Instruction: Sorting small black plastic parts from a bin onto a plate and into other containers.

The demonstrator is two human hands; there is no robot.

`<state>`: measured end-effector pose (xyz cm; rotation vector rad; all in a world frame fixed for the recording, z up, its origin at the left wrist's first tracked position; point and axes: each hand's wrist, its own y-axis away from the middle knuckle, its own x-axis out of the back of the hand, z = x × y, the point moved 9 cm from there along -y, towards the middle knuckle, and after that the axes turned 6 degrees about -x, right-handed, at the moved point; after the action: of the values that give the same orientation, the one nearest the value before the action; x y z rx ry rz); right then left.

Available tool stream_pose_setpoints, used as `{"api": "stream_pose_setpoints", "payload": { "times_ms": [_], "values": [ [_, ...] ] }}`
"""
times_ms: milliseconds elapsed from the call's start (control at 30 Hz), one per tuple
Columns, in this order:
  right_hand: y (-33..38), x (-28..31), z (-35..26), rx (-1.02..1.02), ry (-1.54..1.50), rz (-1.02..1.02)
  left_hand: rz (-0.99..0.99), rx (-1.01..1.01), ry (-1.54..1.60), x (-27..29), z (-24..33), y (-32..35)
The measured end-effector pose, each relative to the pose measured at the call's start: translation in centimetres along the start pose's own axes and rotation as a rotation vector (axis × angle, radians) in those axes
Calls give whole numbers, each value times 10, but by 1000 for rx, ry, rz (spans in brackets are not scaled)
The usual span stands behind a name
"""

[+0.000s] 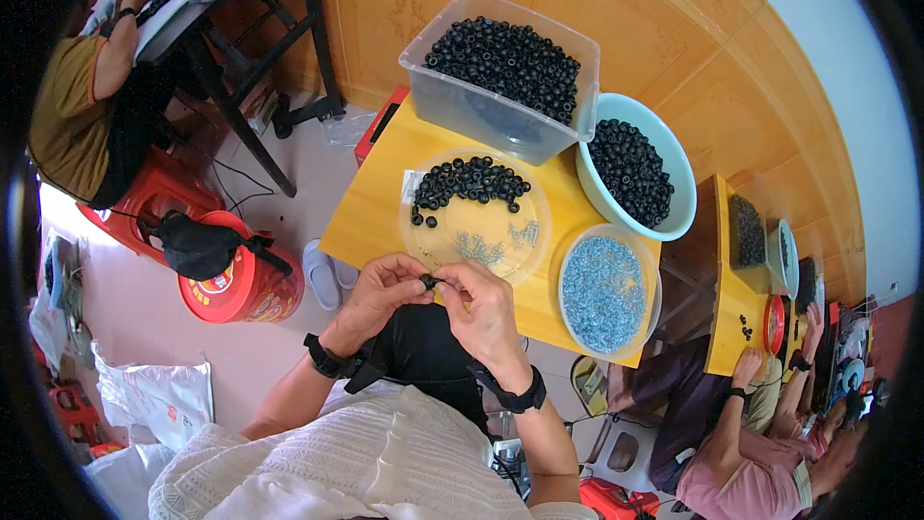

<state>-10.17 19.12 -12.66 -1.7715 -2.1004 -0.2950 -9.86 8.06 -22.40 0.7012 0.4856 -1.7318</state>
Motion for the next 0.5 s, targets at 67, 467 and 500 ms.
{"api": "stream_pose_setpoints", "payload": {
  "times_ms": [67, 467, 500],
  "values": [
    [0, -1, -1, 23, 24, 2, -5, -5, -15, 0, 0, 0],
    [8, -7, 3, 57, 159, 89, -5, -75, -83, 2, 2, 2],
    [8, -7, 4, 50, 147, 84, -7, -76, -80, 2, 1, 3]
  ]
}}
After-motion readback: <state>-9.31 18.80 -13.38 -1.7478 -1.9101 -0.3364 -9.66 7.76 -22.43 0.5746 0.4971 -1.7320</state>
